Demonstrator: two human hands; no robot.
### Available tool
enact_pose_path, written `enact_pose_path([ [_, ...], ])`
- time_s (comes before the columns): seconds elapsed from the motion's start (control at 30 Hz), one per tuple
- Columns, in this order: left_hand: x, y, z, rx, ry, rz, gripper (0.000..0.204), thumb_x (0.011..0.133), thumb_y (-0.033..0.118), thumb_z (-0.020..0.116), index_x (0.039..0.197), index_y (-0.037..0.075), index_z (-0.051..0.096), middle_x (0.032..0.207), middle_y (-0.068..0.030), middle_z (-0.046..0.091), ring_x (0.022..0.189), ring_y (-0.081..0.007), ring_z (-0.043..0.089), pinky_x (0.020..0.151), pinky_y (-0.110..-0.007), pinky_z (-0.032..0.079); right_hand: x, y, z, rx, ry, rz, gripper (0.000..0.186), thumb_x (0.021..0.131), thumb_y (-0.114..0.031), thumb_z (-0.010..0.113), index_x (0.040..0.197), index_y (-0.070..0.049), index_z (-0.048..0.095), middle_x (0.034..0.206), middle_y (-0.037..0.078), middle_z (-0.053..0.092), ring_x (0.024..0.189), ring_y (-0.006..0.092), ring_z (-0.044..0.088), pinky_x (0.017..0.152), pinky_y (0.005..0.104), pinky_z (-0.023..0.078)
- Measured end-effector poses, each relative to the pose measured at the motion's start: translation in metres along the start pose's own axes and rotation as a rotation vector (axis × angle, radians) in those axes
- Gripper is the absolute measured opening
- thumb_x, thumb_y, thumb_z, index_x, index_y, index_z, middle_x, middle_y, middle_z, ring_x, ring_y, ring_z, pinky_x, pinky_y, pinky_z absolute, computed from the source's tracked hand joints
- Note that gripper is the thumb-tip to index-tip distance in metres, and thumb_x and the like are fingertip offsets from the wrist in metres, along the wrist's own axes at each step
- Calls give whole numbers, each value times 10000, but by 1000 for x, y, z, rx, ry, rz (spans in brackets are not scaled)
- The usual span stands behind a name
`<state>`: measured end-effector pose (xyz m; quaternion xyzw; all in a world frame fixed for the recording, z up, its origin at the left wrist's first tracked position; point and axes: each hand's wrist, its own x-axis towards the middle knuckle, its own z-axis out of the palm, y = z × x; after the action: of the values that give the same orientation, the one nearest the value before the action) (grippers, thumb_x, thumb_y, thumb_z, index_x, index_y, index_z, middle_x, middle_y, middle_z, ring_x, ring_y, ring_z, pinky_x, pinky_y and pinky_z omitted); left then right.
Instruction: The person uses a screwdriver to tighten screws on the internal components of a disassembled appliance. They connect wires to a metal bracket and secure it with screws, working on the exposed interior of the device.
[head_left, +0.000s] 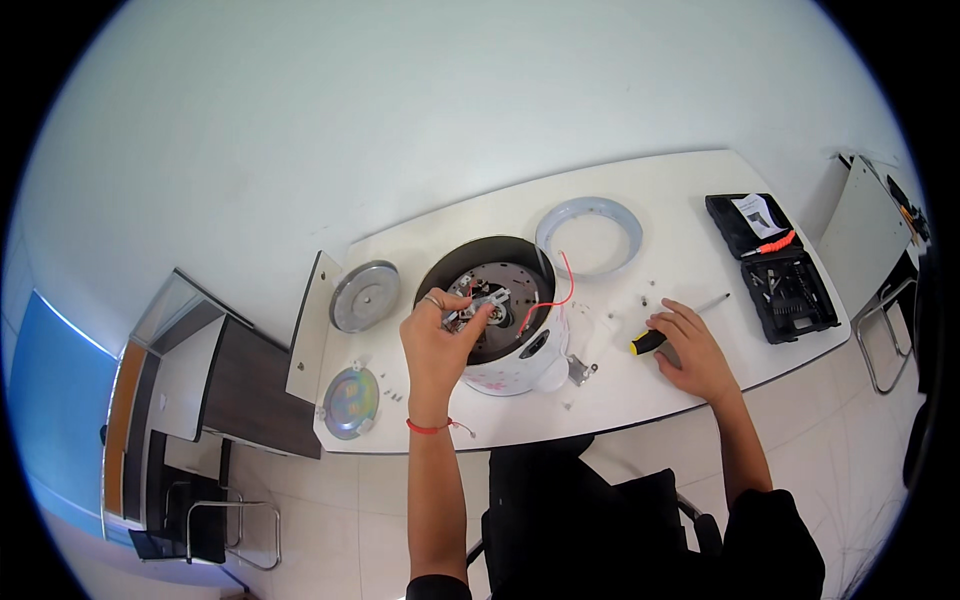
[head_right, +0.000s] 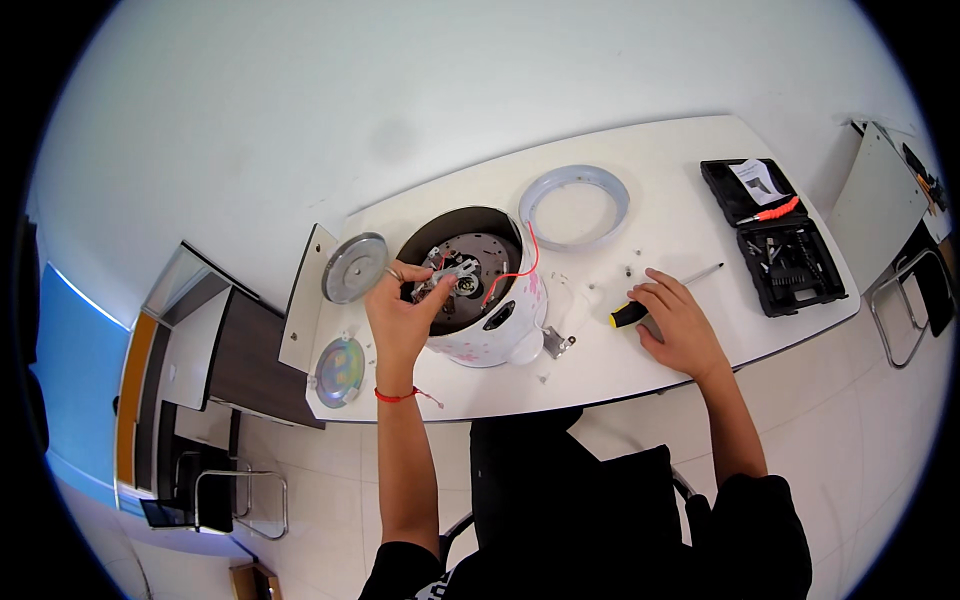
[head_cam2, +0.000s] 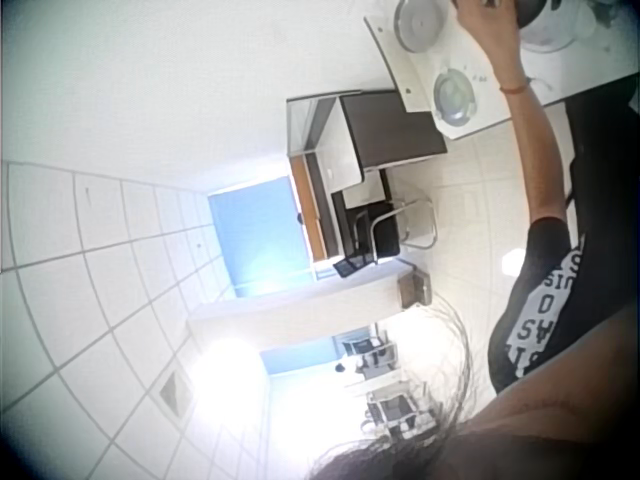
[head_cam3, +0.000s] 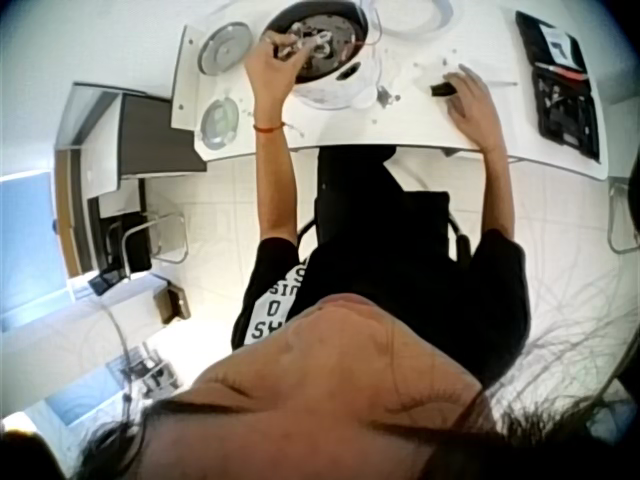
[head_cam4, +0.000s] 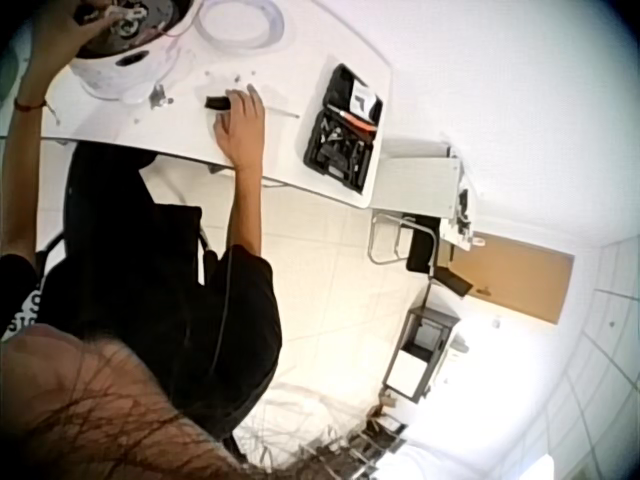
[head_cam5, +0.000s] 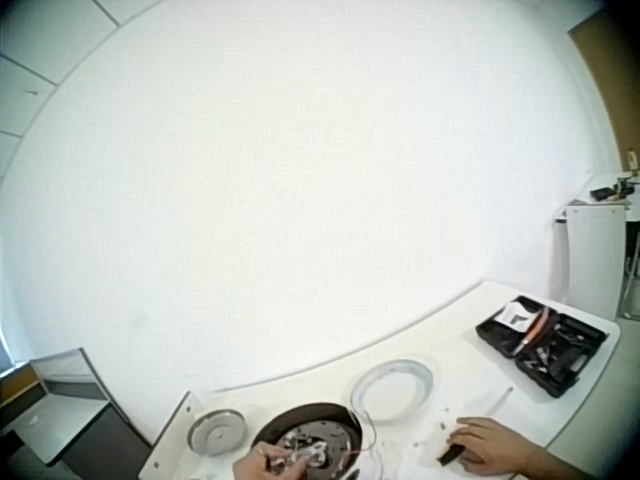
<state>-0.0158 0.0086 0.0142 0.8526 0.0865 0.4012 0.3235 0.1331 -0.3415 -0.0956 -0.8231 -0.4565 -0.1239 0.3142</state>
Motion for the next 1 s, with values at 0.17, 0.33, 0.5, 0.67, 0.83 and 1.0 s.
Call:
enact_pose_path([
  [0.17, 11, 3, 3, 78, -50, 12, 273, 833, 130, 918, 913, 3, 690, 883, -133, 750, 813, -251, 731, 735, -362, 570, 0, 1, 1, -12, 2, 5, 496, 808, -45, 784, 1292, -45, 678, 1359, 119, 669, 1475, 377, 502, 1210, 474, 442],
  [0.33, 15, 3, 10, 238, -73, 66, 256, 822, 111, 902, 946, -3, 710, 905, -135, 763, 814, -257, 733, 755, -359, 572, 0, 1, 1, -7, 9, 8, 500, 802, -48, 786, 1291, -44, 679, 1351, 124, 673, 1463, 381, 512, 1205, 475, 446],
  [0.5, 14, 12, 18, 356, -80, 35, 274, 841, 152, 880, 1002, 17, 704, 948, -139, 771, 872, -300, 742, 780, -400, 580, -1, 3, 2, 4, 14, 10, 506, 799, -51, 786, 1294, -45, 679, 1345, 126, 675, 1455, 382, 518, 1202, 472, 449],
  [0.67, 14, 7, 24, 348, -73, 64, 288, 840, 146, 871, 1026, 18, 692, 955, -146, 768, 878, -314, 741, 785, -409, 579, -1, 2, 1, 1, 16, 15, 502, 801, -55, 787, 1291, -48, 679, 1338, 126, 678, 1452, 380, 521, 1200, 469, 449],
  [0.83, 13, 10, 25, 281, -48, 6, 294, 828, 129, 869, 1010, -4, 680, 933, -164, 763, 834, -323, 740, 769, -409, 577, -1, 3, 2, 2, 10, 19, 499, 804, -60, 789, 1290, -51, 676, 1337, 125, 679, 1447, 377, 525, 1198, 467, 451],
  [1.0, 14, 10, 27, 274, -36, 25, 271, 822, 106, 856, 988, -13, 678, 917, -174, 761, 822, -330, 744, 755, -410, 575, 0, 2, 1, 0, 10, 16, 494, 808, -64, 789, 1289, -53, 676, 1338, 121, 679, 1444, 371, 528, 1195, 463, 453],
])
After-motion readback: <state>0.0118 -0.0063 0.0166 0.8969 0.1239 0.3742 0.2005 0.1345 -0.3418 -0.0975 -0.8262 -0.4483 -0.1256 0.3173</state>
